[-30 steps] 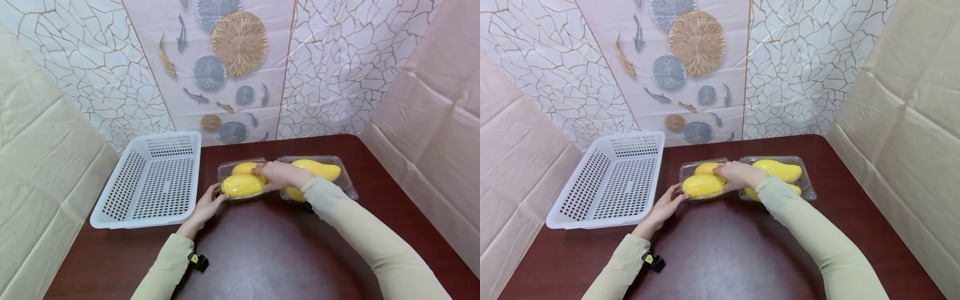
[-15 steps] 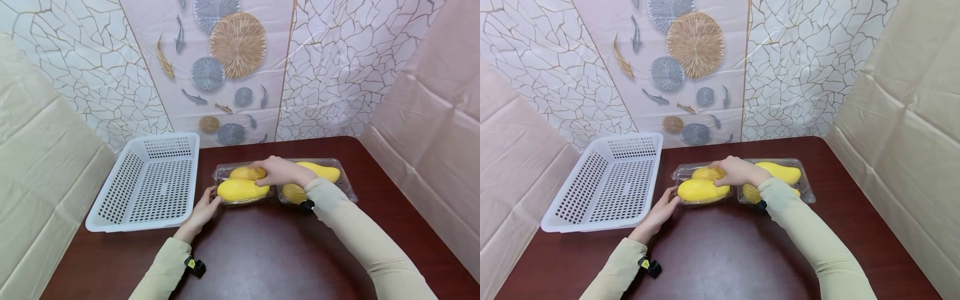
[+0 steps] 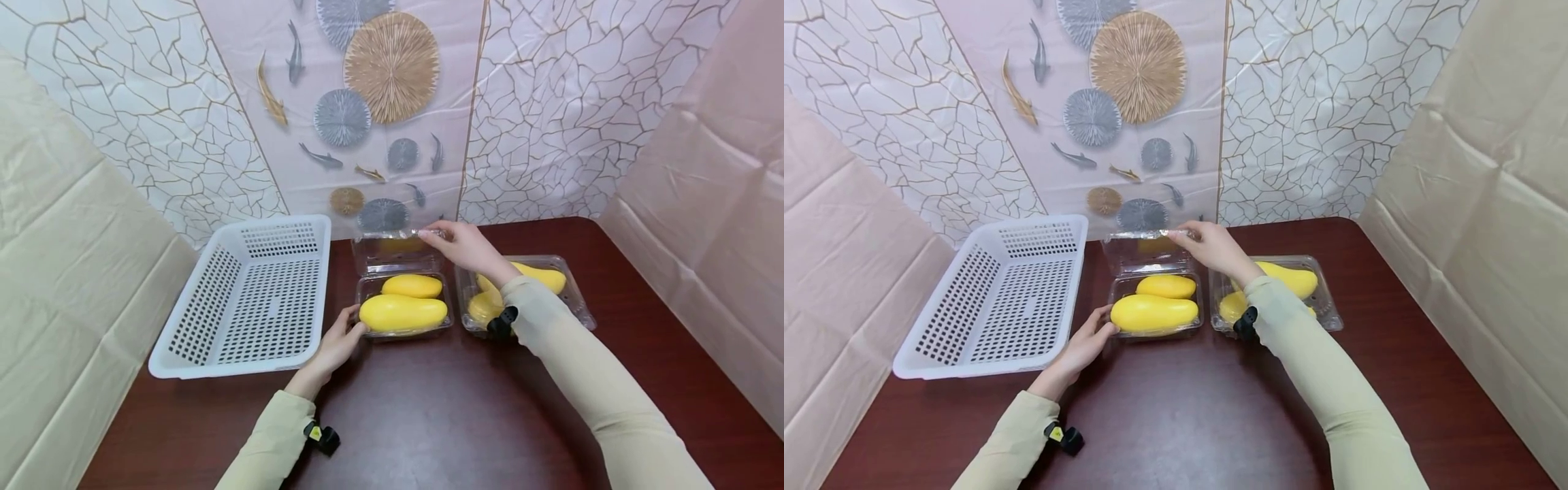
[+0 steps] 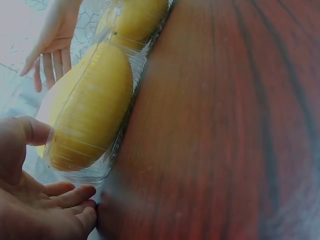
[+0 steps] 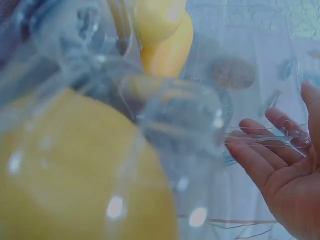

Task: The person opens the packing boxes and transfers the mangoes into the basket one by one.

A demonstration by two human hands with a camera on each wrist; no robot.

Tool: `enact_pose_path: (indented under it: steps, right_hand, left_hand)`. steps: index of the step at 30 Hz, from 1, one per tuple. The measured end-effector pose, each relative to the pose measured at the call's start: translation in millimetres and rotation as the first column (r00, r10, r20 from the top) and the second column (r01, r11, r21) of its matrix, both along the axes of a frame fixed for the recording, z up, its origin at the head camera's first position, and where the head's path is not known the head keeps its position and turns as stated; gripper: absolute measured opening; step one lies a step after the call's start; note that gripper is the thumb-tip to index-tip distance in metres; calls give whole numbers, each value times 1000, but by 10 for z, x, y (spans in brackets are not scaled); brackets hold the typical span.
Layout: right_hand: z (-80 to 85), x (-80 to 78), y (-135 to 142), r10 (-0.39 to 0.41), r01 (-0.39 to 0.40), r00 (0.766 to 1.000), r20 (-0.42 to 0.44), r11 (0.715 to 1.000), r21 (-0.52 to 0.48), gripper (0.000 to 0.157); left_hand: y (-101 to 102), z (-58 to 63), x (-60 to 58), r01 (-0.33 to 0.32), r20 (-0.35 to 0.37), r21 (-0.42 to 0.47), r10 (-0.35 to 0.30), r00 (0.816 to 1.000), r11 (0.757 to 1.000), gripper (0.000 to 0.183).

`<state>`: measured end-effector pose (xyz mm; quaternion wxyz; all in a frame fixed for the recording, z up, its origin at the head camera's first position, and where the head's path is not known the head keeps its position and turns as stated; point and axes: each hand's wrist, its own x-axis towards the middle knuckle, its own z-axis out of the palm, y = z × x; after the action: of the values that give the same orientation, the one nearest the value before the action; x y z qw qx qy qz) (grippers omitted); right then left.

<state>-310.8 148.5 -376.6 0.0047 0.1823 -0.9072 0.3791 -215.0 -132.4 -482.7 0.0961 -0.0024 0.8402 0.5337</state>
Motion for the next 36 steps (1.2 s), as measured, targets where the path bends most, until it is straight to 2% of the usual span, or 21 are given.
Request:
enact_pose_path:
  steps: [4,6,18,22,24,26,29,33,36]
  right_hand:
    - [-60,-98,8,-41,51,994,97,992,-111,61]
    - [-92,-139,14,-51,70,988,142,988,-137,64]
    - [-232,-226,22,-96,117,974,205,988,-97,70]
    - [-312,-249,95,-84,104,972,218,991,-81,71]
    - [-340,-268,143,-66,82,978,196,994,-71,68]
    - [-353,-291,190,-57,61,985,162,998,-24,66]
    - [-373,-334,253,-48,40,995,85,994,99,62]
    - [-414,-379,279,-8,3,1000,21,973,232,57]
    - [-441,-382,244,57,-64,998,31,946,317,52]
  left_hand:
    - [-8,7,13,5,-3,-5,-5,1000,1000,65]
    - [-11,2,12,14,-8,-5,-14,1000,1000,65]
    - [7,10,-13,23,-5,-3,-23,1000,1000,67]
    - [7,2,-12,28,-4,9,-27,1000,1000,66]
    - [5,0,-11,28,-7,11,-28,1000,1000,66]
    - [0,-1,-10,24,-11,14,-24,1000,1000,66]
    - [-11,-2,-11,18,-16,18,-18,1000,1000,66]
    - [-28,-5,-6,18,-14,21,-18,1000,1000,66]
    - [-37,-14,-2,20,-15,20,-19,1000,1000,65]
